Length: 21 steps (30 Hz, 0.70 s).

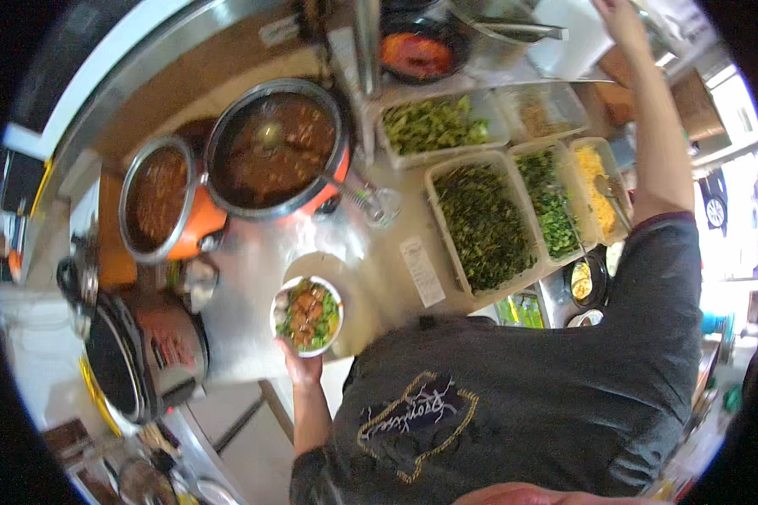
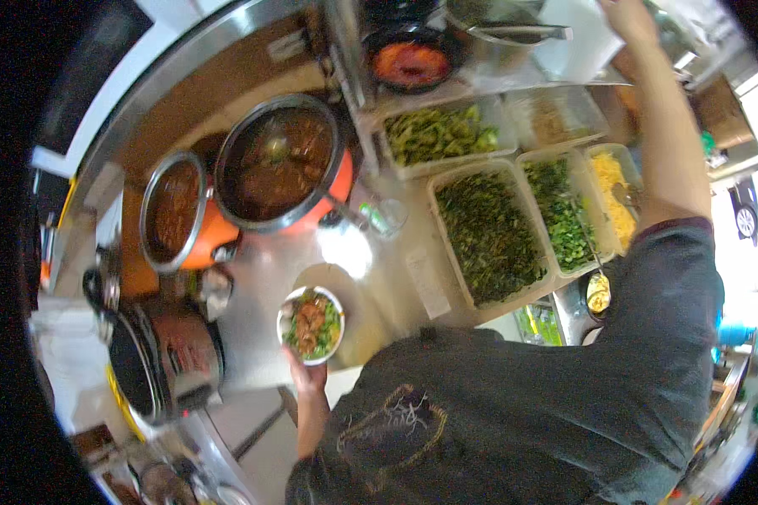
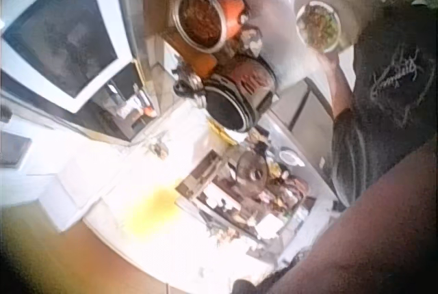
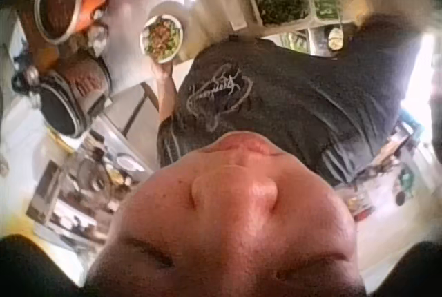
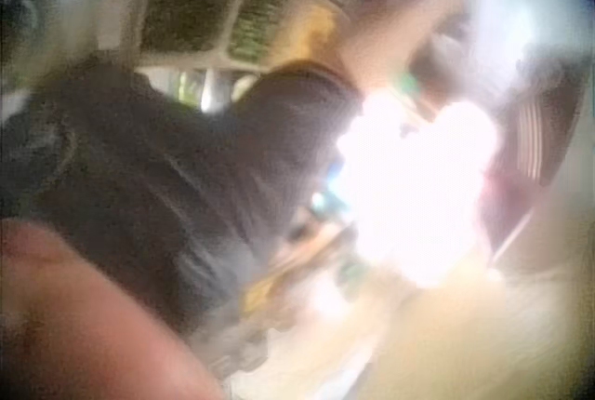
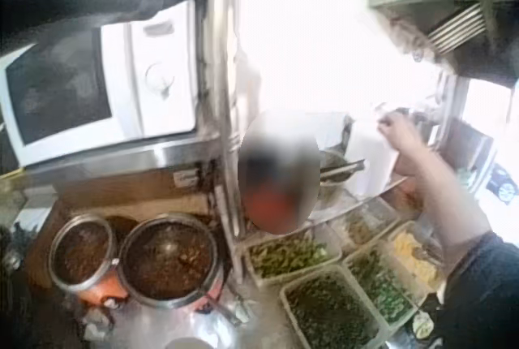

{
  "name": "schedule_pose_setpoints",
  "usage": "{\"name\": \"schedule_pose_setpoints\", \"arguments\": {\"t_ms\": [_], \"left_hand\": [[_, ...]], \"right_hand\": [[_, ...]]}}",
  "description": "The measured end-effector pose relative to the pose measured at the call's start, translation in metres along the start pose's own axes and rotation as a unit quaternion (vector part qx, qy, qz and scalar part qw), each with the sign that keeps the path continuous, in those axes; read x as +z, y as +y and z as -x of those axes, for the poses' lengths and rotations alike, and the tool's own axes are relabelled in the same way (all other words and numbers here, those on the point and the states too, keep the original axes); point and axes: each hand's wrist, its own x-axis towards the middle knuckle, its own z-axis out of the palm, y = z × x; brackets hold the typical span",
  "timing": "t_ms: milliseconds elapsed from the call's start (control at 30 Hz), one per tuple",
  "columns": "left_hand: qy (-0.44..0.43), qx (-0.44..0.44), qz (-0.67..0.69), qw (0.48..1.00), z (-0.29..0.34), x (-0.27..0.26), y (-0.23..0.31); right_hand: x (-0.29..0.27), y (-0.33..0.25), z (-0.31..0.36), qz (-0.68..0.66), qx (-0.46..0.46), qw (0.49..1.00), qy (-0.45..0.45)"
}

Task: The person assembles multiple bowls of food in a commercial kitchen. They scoop rice into bowls, add various toppings including vegetables, meat, and eggs, then cover and hand the bowls to a coworker. The process is repeated for several bowls.

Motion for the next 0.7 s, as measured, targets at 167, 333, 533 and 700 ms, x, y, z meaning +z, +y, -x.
{"name": "schedule_pose_setpoints", "arguments": {"t_ms": [167,333,533,700], "left_hand": [[0.018,-0.021,-0.054,0.998,-0.008,-0.03,-0.023],[0.229,-0.003,-0.097,0.969,-0.001,-0.023,-0.018],[0.294,0.05,-0.224,0.928,0.006,-0.011,-0.011],[0.32,0.083,-0.236,0.914,0.007,-0.008,-0.01]], "right_hand": [[0.047,0.014,0.031,-0.057,-0.178,0.982,-0.023],[0.011,-0.046,0.192,-0.326,-0.417,0.817,-0.229],[-0.049,-0.135,0.364,-0.397,-0.581,0.542,-0.46],[0.006,-0.158,0.359,-0.637,-0.229,0.577,-0.458]]}}
